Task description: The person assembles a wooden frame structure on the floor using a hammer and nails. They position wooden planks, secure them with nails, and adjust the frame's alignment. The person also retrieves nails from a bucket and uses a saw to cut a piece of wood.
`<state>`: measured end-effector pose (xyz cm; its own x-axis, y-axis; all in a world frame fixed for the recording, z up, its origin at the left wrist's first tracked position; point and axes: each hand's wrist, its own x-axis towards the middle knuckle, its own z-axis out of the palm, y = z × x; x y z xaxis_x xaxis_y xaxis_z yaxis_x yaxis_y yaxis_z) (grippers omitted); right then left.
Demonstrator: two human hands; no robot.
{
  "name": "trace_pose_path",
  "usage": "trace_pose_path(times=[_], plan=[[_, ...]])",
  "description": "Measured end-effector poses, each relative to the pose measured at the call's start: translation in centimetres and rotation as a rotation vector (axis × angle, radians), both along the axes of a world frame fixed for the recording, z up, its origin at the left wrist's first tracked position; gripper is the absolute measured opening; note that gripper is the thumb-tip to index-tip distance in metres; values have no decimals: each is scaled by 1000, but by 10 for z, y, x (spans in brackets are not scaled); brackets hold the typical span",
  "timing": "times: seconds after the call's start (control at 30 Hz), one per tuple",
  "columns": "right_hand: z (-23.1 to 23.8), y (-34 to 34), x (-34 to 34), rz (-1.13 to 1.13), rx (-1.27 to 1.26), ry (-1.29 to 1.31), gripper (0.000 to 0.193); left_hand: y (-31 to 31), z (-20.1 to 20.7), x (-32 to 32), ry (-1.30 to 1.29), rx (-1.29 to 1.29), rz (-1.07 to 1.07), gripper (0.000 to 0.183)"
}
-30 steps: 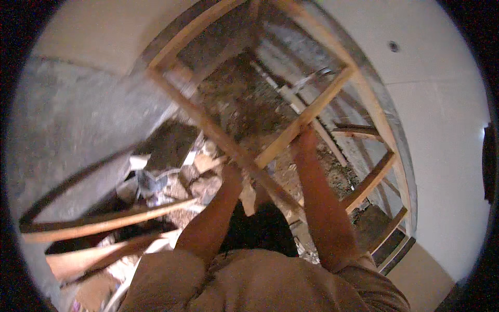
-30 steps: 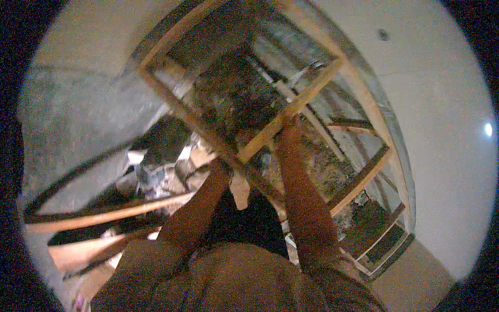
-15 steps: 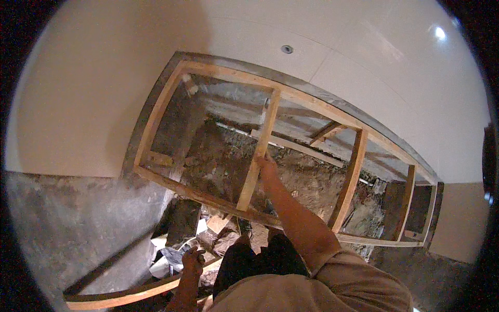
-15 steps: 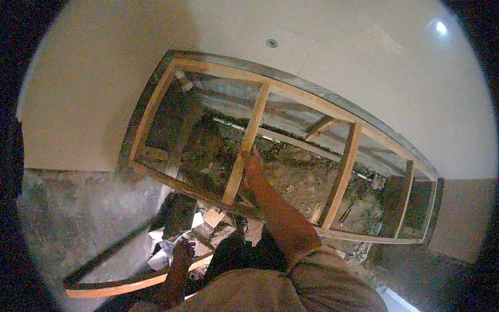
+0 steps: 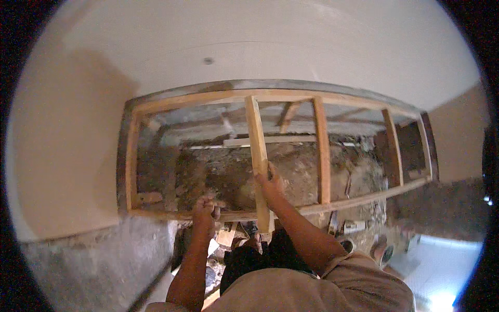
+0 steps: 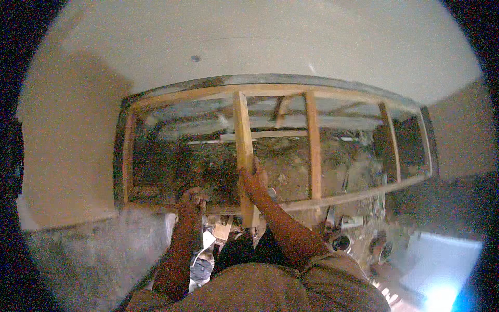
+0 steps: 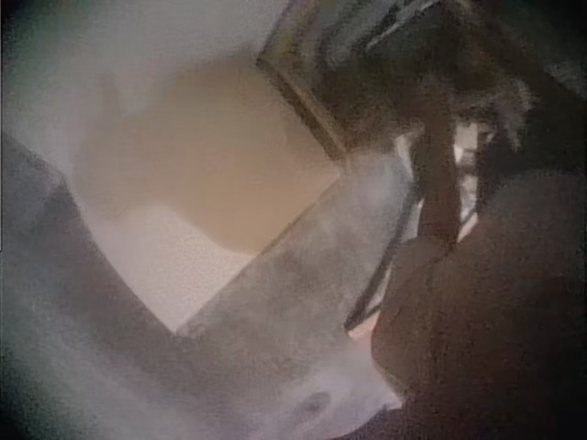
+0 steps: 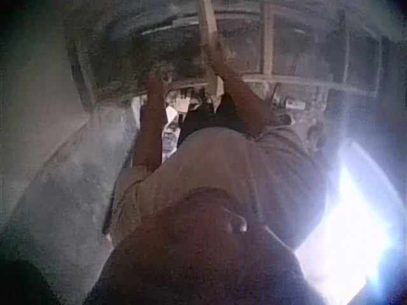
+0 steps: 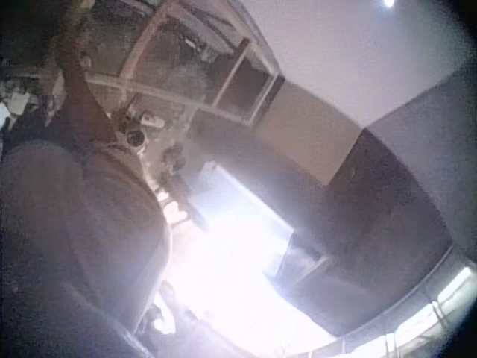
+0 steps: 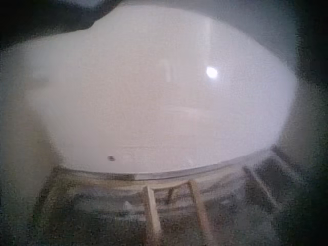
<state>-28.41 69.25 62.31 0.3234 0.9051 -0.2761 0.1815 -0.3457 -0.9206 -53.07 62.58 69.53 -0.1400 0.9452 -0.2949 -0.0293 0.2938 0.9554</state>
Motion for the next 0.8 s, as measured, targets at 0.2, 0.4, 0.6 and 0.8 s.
trace_pose_path(times=[0.2,0.4,0.6,0.8], plan=[[46,-71,121,-184,16,-714,74,37,11,91,-579,-268,-180,28],[33,-103,196,-212,-54,-953,74,31,-24,169,-339,-212,-441,17],[12,-109,215,-127,-332,-827,81,51,-45,255,-386,-367,-380,12],[15,-117,230,-137,-297,-786,72,82,-43,358,-197,-186,-400,11]])
